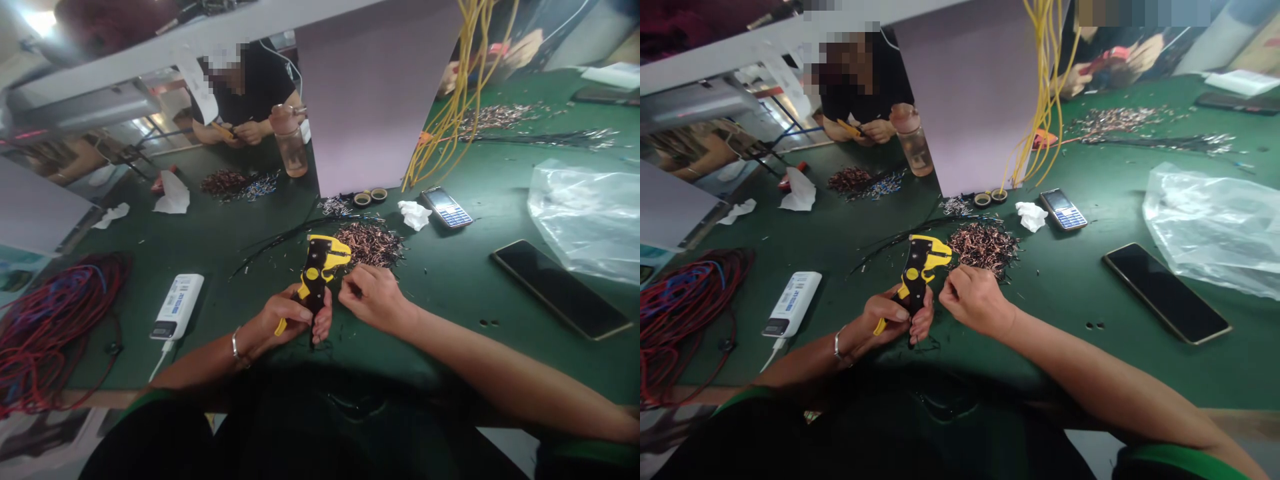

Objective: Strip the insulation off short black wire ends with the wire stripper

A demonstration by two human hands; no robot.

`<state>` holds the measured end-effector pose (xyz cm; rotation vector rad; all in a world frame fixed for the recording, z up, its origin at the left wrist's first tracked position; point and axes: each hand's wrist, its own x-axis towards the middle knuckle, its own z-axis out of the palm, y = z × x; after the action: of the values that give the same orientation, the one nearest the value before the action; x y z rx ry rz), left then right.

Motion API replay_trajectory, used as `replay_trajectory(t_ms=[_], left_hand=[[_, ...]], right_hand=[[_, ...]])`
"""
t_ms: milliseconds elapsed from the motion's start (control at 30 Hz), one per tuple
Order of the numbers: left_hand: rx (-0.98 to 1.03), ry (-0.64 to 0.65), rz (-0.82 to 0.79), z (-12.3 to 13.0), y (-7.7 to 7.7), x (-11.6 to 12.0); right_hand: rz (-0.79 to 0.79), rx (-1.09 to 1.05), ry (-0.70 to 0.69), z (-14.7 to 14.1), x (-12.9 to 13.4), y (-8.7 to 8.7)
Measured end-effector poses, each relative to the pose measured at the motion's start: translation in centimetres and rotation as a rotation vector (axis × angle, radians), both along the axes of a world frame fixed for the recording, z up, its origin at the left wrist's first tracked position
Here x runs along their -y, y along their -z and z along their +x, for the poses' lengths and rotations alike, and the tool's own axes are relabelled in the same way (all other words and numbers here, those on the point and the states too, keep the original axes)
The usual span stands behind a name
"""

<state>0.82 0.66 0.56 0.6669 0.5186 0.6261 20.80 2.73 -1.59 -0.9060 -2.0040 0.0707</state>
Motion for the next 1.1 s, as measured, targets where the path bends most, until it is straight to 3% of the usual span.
replay_trajectory(t_ms=[200,333,433,500,600,700,767,933,1100], left_hand=[[-0.022,-0.028,0.034,0.1,-0.3,-0.1],[-0.029,-0.034,0.053,-0.1,-0.2,-0.2],[0.003,-0.026,0.064,-0.4,0.0,-0.6],[0.016,-0.024,0.095,-0.6,0.2,-0.8],[0.006,-0.036,0.157,-1.0,0.3,-1.1],[0.027,-0.023,0.173,-1.3,0.2,-1.3],[0.034,-0.018,0.173,-1.4,0.1,-1.4],[0.031,-0.018,0.157,-1.5,0.0,-1.3],[0.030,0.005,0.141,-1.2,0.6,-1.1]], right_hand=[[-0.187,-0.119,0.026,-0.3,-0.1,-0.1],[-0.611,-0.310,-0.019,0.1,-0.2,-1.2],[-1.008,-0.573,-0.039,0.5,-0.5,-2.1],[-1.158,-0.759,-0.088,0.7,-0.5,-2.5],[-1.189,-0.912,-0.115,1.1,0.0,-2.7],[-1.229,-0.834,-0.079,1.3,1.1,-2.6],[-1.234,-0.758,-0.135,1.3,1.9,-2.4],[-1.289,-0.886,-0.206,0.1,3.0,-2.4],[-1.318,-1.059,-0.442,-1.4,3.4,-3.0]])
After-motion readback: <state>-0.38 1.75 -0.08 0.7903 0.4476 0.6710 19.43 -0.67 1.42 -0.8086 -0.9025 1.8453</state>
